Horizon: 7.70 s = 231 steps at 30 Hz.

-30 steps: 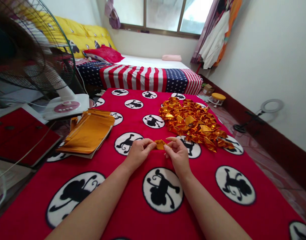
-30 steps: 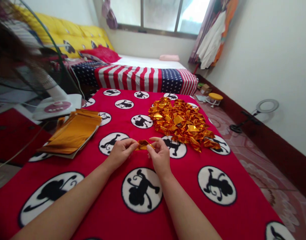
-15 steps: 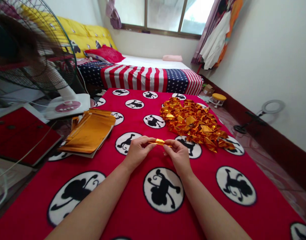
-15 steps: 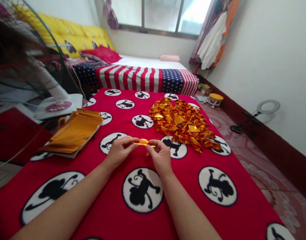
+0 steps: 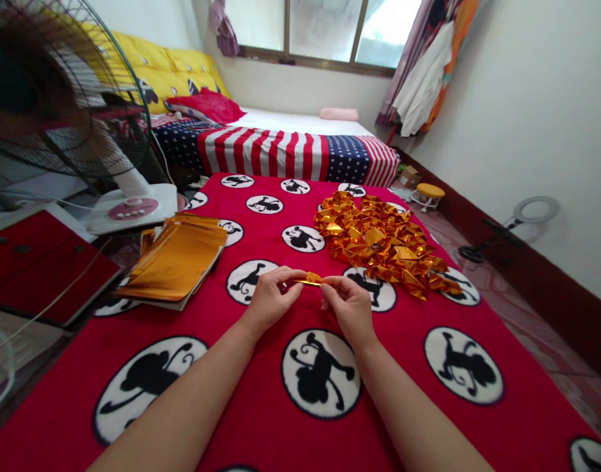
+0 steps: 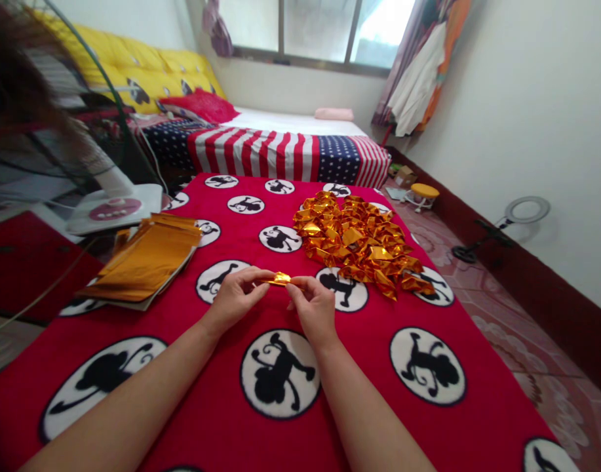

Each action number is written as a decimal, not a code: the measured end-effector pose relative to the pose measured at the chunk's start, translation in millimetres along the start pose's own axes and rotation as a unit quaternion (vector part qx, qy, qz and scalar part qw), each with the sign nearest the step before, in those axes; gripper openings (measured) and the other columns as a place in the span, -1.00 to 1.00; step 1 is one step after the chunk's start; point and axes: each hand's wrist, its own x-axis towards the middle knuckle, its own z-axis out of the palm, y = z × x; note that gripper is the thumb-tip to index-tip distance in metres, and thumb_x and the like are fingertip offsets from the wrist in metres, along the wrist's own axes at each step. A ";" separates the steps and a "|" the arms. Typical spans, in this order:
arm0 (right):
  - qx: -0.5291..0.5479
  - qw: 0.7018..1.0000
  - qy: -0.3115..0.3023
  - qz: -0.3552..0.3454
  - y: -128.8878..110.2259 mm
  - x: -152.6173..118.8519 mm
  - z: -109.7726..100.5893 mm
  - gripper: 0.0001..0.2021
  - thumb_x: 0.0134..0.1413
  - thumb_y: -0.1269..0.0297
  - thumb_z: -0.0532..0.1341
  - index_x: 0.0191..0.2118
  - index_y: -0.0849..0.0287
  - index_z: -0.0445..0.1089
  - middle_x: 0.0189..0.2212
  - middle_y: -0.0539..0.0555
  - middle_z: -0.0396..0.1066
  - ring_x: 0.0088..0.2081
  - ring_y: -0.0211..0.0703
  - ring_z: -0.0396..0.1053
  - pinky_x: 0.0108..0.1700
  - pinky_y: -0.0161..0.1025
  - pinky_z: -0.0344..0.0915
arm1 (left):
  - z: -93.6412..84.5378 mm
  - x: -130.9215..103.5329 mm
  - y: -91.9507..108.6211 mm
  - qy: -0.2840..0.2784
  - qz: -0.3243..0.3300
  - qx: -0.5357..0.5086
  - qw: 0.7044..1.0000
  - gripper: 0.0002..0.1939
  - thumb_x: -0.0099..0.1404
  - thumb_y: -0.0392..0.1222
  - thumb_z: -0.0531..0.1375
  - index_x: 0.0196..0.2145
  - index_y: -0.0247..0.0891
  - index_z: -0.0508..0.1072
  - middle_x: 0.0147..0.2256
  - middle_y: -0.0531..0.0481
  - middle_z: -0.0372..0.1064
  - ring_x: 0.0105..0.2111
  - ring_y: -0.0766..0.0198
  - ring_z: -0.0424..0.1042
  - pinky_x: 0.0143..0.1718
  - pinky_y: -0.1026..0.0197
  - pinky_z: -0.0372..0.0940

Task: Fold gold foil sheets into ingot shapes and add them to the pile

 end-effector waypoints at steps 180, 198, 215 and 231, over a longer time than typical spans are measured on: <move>-0.231 0.954 -0.187 0.035 -7.6 15.2 -11.8 -0.75 0.05 0.27 0.02 -0.61 0.16 0.19 -0.68 -0.10 0.11 -0.60 -0.33 0.04 -0.51 -0.32 -0.11 | -14.3 7.7 18.8 -0.215 -0.018 0.370 0.904 -0.52 0.41 -0.15 -0.13 -0.47 -0.27 0.49 -0.45 -0.10 0.50 -0.46 0.23 0.38 -0.41 0.20 0.04; -0.055 0.982 -0.154 0.092 -2.8 12.8 -7.2 -0.76 -0.02 0.25 0.08 -0.63 0.16 0.21 -0.73 -0.11 0.04 -0.65 -0.36 -0.08 -0.58 -0.29 -0.21 | -12.8 8.7 18.4 -0.231 -0.014 0.379 0.896 -0.52 0.38 -0.16 -0.12 -0.48 -0.27 0.51 -0.45 -0.12 0.51 -0.47 0.22 0.37 -0.44 0.18 -0.01; 0.012 0.980 -0.171 0.106 -6.8 11.9 -5.2 -0.75 0.02 0.24 0.10 -0.62 0.17 0.21 -0.73 -0.13 0.03 -0.67 -0.40 -0.13 -0.59 -0.29 -0.26 | -10.1 6.9 14.5 -0.225 0.006 0.414 0.882 -0.50 0.39 -0.16 -0.15 -0.43 -0.29 0.54 -0.43 -0.18 0.53 -0.44 0.16 0.41 -0.44 0.16 0.00; -0.059 0.978 -0.176 0.099 -9.1 9.6 -2.6 -0.74 0.00 0.21 0.06 -0.64 0.15 0.18 -0.76 -0.13 0.02 -0.68 -0.37 -0.08 -0.59 -0.28 -0.22 | -14.2 8.3 10.3 -0.173 -0.082 0.043 0.981 -0.59 0.32 -0.04 -0.10 -0.65 -0.21 0.10 -0.65 0.10 0.06 -0.60 0.35 0.06 -0.50 0.23 -0.02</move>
